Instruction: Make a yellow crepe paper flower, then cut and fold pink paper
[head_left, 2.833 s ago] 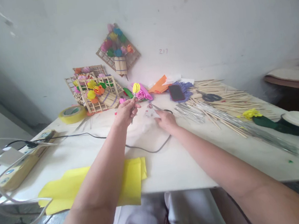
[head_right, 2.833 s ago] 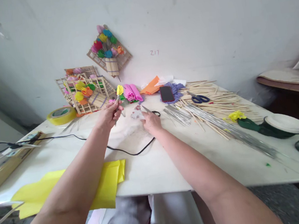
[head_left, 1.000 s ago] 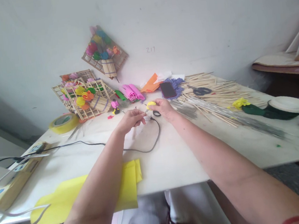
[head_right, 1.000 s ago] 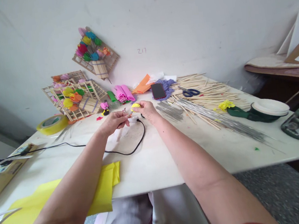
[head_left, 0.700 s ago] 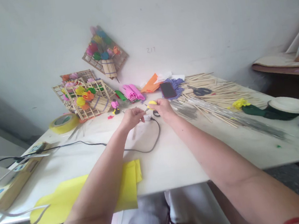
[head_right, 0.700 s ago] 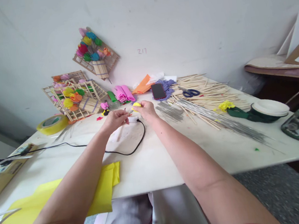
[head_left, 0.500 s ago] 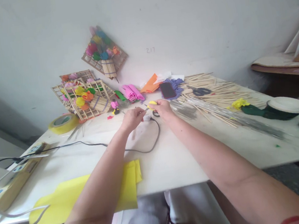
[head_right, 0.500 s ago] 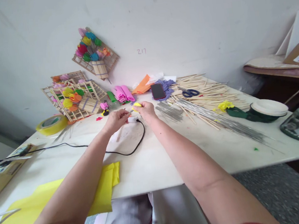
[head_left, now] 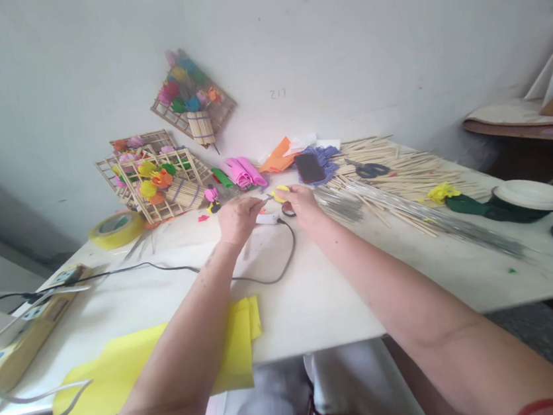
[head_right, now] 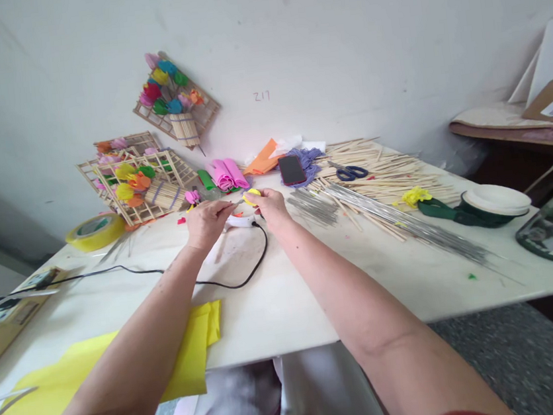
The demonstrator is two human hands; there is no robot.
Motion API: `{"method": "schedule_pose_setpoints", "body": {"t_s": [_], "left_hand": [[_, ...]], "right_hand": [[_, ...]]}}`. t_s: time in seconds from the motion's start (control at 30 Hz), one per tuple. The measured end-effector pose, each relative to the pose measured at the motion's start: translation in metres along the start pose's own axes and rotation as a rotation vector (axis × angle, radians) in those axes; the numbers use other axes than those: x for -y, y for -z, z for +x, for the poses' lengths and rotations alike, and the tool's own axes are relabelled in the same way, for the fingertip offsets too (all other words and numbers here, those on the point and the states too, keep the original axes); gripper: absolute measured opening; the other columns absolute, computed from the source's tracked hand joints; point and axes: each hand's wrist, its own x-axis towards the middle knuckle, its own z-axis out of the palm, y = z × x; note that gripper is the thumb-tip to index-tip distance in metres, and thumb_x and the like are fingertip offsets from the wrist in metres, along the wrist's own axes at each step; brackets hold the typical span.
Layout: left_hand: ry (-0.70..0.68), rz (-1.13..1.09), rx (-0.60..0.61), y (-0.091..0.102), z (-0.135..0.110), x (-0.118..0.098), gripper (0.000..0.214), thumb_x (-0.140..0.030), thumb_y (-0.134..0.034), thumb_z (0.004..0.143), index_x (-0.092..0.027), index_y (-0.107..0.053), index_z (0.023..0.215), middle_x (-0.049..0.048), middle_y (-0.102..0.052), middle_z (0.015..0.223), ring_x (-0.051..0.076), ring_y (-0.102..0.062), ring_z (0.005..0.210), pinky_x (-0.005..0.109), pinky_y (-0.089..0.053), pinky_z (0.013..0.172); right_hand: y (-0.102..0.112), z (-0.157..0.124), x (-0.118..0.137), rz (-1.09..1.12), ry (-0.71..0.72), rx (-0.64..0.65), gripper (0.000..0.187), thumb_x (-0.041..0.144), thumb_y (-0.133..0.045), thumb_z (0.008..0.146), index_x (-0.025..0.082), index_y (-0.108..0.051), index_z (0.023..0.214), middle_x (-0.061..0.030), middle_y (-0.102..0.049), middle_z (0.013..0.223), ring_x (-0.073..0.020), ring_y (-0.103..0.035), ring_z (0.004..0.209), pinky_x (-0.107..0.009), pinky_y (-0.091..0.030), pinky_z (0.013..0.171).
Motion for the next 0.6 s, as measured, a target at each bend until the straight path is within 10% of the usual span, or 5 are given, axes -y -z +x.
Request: {"method": "schedule_pose_setpoints", "body": {"t_s": [0.27, 0.6], "left_hand": [[0.226, -0.243, 0.196, -0.002, 0.003, 0.008, 0.034, -0.047, -0.05, 0.074, -0.019, -0.069, 0.074, 0.0001, -0.061, 0.052, 0.011, -0.051, 0.051, 0.021, -0.032, 0.05], [0.39, -0.676, 0.407, 0.005, 0.003, 0.005, 0.032, -0.043, -0.059, 0.066, -0.012, -0.062, 0.059, -0.0015, -0.05, 0.042, 0.005, -0.034, 0.04, 0.019, -0.026, 0.043]], "right_hand": [[0.012, 0.009, 0.004, -0.205, 0.154, 0.161, 0.054, 0.039, -0.07, 0.054, 0.02, -0.056, 0.103, -0.0055, -0.058, 0.106, -0.0145, -0.056, 0.081, -0.023, -0.045, 0.057], [0.023, 0.008, 0.01, -0.351, 0.307, 0.412, 0.033, 0.024, -0.068, 0.056, 0.017, -0.064, 0.087, -0.002, -0.065, 0.083, -0.0135, -0.058, 0.075, -0.027, -0.044, 0.071]]}}
